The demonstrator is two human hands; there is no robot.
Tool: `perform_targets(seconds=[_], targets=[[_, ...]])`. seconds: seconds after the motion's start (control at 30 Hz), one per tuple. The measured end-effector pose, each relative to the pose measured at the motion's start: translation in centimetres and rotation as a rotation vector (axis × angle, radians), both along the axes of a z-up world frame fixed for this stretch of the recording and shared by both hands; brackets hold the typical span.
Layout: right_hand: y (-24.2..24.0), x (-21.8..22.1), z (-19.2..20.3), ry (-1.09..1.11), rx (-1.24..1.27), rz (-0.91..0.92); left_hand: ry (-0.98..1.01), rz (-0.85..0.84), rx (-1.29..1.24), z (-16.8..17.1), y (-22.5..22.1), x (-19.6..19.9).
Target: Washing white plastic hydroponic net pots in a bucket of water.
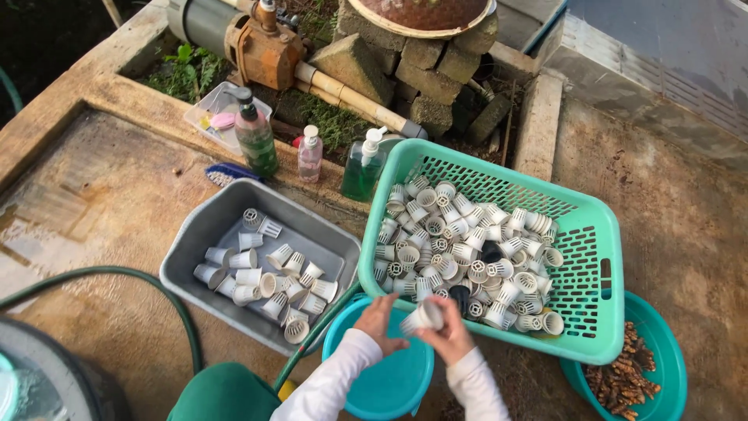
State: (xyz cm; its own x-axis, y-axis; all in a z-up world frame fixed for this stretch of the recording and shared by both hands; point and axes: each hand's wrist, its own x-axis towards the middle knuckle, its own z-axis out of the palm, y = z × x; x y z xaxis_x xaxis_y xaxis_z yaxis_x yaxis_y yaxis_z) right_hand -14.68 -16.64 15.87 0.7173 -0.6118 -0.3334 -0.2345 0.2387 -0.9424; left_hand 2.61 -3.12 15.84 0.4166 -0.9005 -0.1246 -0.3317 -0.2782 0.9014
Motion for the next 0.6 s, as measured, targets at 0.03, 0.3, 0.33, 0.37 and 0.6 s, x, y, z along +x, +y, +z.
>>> perform_targets(seconds=[0.03,0.3,0.33,0.37,0.6], targets=[[1.1,-0.9,-2.2,0.006,0.006,0.01,0.006,0.01,0.006,-1.3,0.2,-0.8],[5.4,-3.8,-6.3,0.196,0.064,-0.015,0.03,-0.255,0.237,-10.4,1.3,-3.6],[5.3,-3.9,-6.5,0.197,0.065,-0.013,0.031,-0.252,0.238,-10.6,1.3,-3.6],[5.2,-3.9,-6.8,0.189,0.141,-0.055,0.068,-0.253,0.254,-10.7,1.4,-3.6],[6.1,-1.9,-8.4,0.286,-0.083,-0.012,0.004,-0.231,0.337,-9.6,2.5,-4.0]])
